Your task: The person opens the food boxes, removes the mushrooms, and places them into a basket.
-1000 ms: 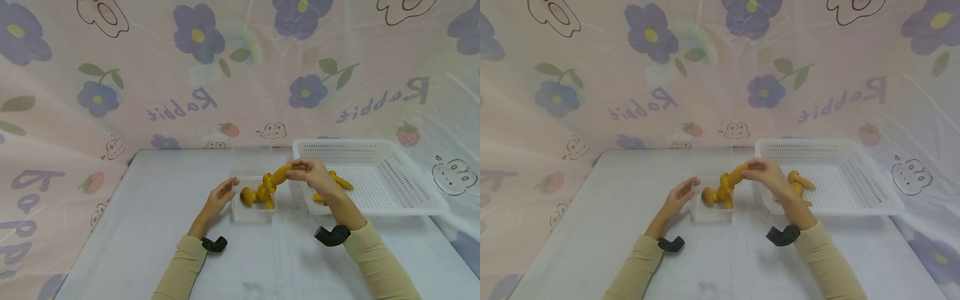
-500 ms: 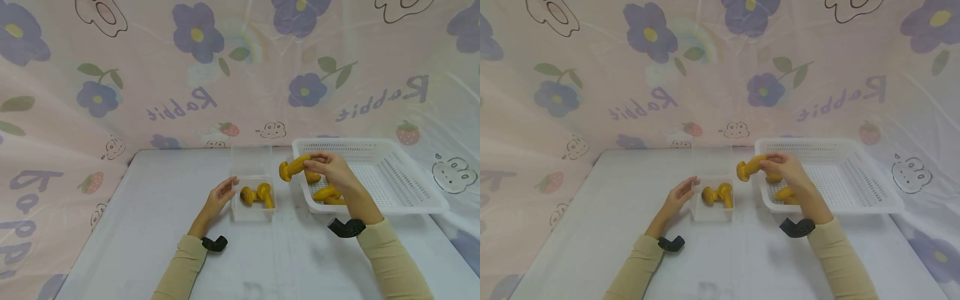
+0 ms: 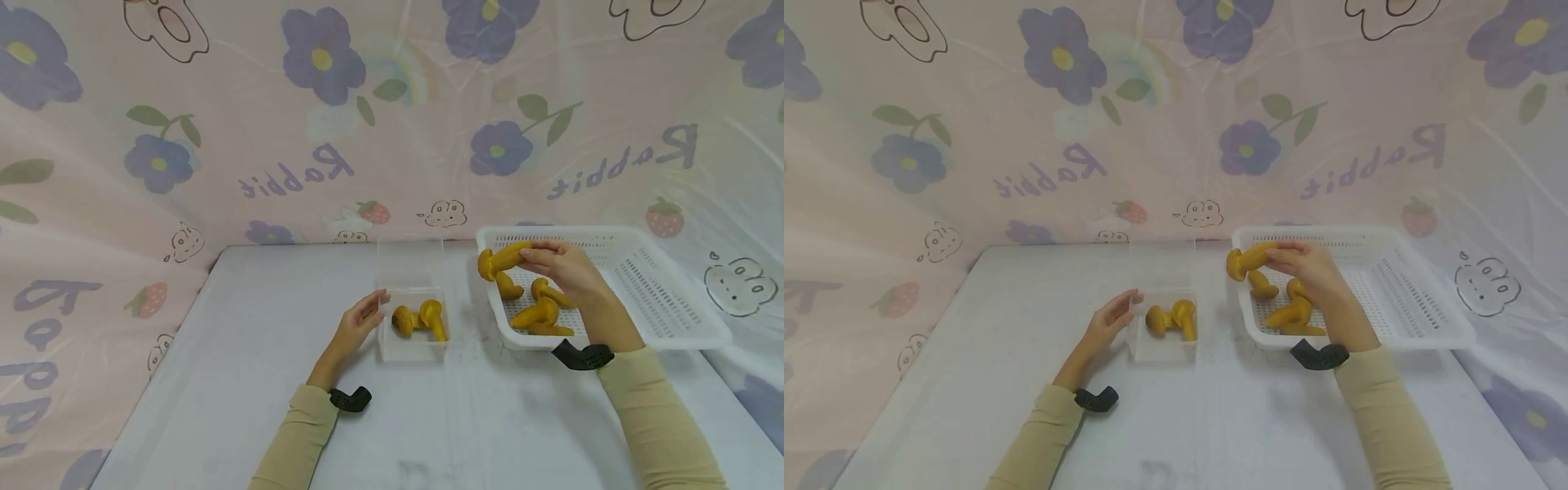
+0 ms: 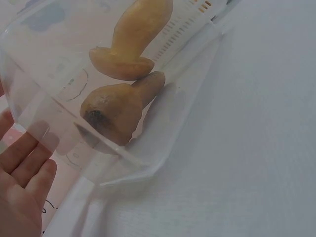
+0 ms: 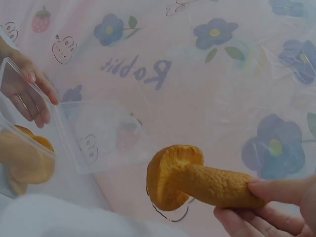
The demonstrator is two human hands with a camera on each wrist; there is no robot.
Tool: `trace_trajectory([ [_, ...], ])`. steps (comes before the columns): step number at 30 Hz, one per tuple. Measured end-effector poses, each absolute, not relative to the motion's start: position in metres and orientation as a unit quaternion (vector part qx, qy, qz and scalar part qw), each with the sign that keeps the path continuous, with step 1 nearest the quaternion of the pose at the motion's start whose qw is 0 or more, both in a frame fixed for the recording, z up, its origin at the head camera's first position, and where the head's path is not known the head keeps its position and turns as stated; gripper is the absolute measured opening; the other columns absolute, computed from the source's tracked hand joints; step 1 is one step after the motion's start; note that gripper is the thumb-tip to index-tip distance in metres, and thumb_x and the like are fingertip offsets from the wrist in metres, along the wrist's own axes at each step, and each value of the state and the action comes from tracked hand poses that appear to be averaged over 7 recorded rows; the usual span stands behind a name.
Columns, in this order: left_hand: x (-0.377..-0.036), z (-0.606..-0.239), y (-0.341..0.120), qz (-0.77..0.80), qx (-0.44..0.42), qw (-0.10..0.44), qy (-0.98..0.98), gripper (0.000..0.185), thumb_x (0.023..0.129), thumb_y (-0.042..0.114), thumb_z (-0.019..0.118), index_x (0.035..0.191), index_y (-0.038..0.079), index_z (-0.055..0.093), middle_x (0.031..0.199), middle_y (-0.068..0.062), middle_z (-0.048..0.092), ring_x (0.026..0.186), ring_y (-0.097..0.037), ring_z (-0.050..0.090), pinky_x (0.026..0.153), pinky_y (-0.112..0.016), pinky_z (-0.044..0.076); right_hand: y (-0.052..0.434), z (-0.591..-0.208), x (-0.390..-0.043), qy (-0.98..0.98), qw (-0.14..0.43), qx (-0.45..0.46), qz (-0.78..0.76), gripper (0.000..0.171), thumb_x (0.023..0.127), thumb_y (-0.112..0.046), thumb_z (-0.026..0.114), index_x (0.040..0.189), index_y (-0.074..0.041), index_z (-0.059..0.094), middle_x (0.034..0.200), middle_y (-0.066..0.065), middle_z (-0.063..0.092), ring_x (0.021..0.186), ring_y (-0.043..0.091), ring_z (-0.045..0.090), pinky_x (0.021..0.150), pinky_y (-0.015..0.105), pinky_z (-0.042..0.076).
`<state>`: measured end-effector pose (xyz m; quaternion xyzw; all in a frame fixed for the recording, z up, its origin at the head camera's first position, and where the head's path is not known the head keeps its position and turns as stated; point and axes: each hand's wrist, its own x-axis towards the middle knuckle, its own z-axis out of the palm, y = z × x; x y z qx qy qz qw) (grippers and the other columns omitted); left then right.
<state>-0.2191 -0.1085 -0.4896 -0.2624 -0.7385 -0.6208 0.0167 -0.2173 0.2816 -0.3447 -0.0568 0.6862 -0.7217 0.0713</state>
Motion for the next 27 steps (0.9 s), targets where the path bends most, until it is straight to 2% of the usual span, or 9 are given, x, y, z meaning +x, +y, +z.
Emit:
trace_trajectory([
  [4, -0.220, -0.490, -0.109, -0.619, -0.259, 0.012, -0.741, 0.048, 0.098, 0.009, 0.053, 0.143, -0.001, 0.041, 0.141, -0.026, 0.051, 0.138, -0.038, 0.044, 0.116, -0.039, 0.035, 0.293, -0.346, -0.222, 0.670, 0.068, -0.073, -0.736, 0.014, 0.095, -0.008, 0.058, 0.094, -0.018, 0.068, 0.094, -0.012, 0.072, 0.084, 0.003, 0.072, 0.078, 0.014, 0.060],
  [14, -0.219, -0.490, -0.109, -0.621, -0.257, 0.010, -0.740, 0.048, 0.098, 0.008, 0.053, 0.143, -0.001, 0.040, 0.141, -0.027, 0.050, 0.138, -0.038, 0.043, 0.117, -0.038, 0.035, 0.316, -0.348, -0.233, 0.639, 0.070, -0.059, -0.764, 0.023, 0.096, -0.004, 0.055, 0.090, -0.018, 0.073, 0.091, -0.010, 0.073, 0.083, 0.004, 0.072, 0.075, 0.016, 0.061],
  [27, -0.220, -0.491, -0.109, -0.623, -0.258, 0.011, -0.738, 0.048, 0.098, 0.007, 0.053, 0.143, -0.002, 0.040, 0.142, -0.027, 0.050, 0.138, -0.039, 0.043, 0.117, -0.037, 0.036, 0.342, -0.351, -0.252, 0.568, 0.099, 0.022, -0.817, 0.026, 0.094, 0.003, 0.054, 0.084, -0.012, 0.073, 0.085, -0.002, 0.073, 0.081, 0.009, 0.072, 0.073, 0.022, 0.063],
])
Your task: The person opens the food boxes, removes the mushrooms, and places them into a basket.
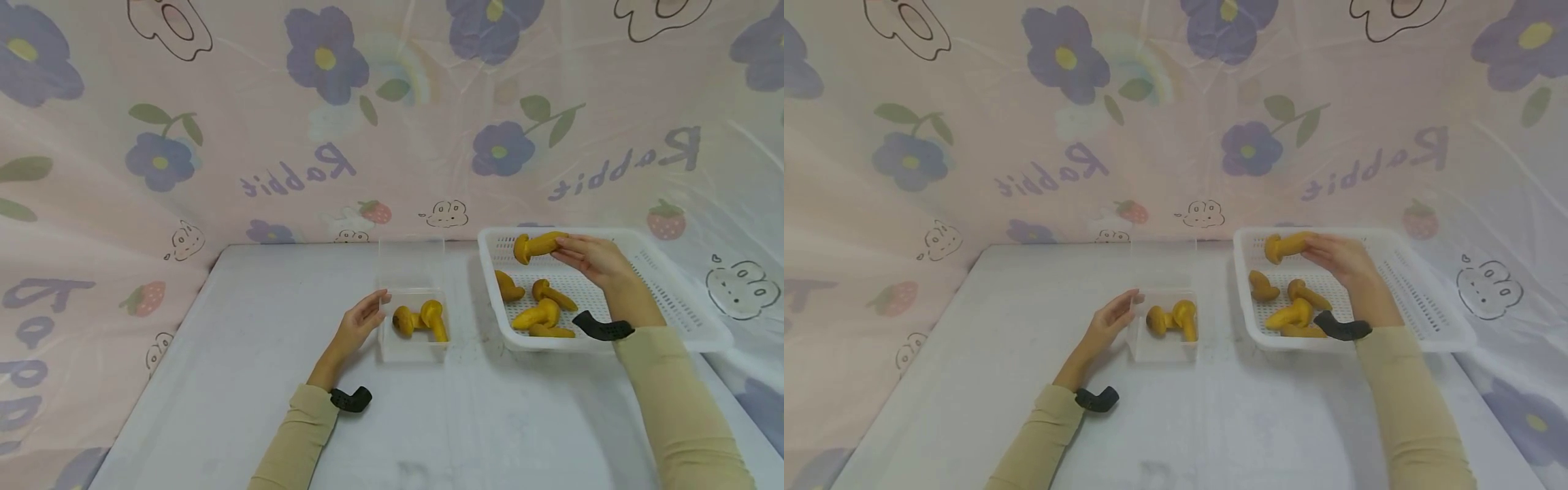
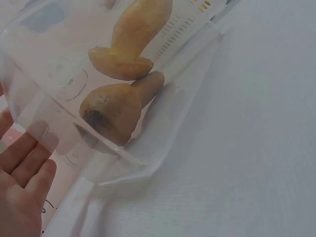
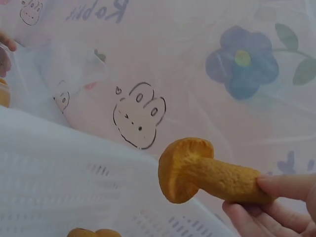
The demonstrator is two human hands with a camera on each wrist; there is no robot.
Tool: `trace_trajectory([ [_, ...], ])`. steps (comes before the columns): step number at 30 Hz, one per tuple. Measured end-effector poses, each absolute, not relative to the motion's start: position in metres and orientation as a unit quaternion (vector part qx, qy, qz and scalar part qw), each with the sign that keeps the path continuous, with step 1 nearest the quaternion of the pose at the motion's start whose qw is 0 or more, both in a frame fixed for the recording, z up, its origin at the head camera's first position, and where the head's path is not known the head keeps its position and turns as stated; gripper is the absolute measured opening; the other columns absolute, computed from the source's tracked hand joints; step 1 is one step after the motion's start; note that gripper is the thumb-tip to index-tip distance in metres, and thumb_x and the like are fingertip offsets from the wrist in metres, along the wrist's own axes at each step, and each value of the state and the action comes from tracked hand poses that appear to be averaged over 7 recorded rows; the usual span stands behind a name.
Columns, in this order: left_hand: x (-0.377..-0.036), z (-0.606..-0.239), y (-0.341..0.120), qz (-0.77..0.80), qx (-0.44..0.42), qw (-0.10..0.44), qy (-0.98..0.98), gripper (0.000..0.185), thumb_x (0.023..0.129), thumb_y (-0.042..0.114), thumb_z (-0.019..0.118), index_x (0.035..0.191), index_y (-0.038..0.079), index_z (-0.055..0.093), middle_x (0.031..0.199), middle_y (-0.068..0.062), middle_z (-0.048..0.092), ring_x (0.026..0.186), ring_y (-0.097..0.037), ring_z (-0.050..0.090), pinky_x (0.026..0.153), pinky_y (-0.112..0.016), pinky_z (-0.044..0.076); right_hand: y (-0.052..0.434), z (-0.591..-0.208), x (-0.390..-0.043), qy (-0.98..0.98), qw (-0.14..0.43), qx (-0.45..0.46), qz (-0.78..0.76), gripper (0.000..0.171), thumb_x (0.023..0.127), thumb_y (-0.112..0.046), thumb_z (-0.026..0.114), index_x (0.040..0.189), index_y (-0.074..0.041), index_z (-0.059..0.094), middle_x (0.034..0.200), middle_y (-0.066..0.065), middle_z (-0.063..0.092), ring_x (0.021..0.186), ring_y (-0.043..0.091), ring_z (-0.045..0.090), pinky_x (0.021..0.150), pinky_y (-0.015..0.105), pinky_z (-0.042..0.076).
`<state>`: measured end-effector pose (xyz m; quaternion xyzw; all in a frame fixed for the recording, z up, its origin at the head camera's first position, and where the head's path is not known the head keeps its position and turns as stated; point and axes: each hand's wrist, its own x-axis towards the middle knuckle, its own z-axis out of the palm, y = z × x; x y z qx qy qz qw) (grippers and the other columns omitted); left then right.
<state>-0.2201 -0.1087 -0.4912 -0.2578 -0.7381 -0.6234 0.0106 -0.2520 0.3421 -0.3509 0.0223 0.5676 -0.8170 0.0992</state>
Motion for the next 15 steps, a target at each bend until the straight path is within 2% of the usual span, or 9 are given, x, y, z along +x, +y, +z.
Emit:
trace_trajectory([
  [9, -0.218, -0.491, -0.108, -0.623, -0.261, 0.015, -0.737, 0.048, 0.098, 0.007, 0.053, 0.144, -0.001, 0.041, 0.142, -0.027, 0.050, 0.137, -0.039, 0.044, 0.118, -0.034, 0.036, 0.355, -0.366, -0.270, 0.542, 0.120, 0.080, -0.828, 0.028, 0.092, 0.006, 0.055, 0.078, -0.008, 0.074, 0.080, 0.002, 0.074, 0.076, 0.014, 0.073, 0.074, 0.026, 0.063],
  [15, -0.218, -0.490, -0.108, -0.626, -0.258, 0.007, -0.736, 0.048, 0.098, 0.007, 0.053, 0.144, -0.001, 0.040, 0.143, -0.026, 0.049, 0.138, -0.038, 0.043, 0.118, -0.035, 0.035, 0.356, -0.377, -0.277, 0.557, 0.124, 0.125, -0.812, 0.029, 0.092, 0.003, 0.057, 0.072, -0.010, 0.073, 0.074, 0.000, 0.074, 0.071, 0.012, 0.073, 0.071, 0.024, 0.063],
])
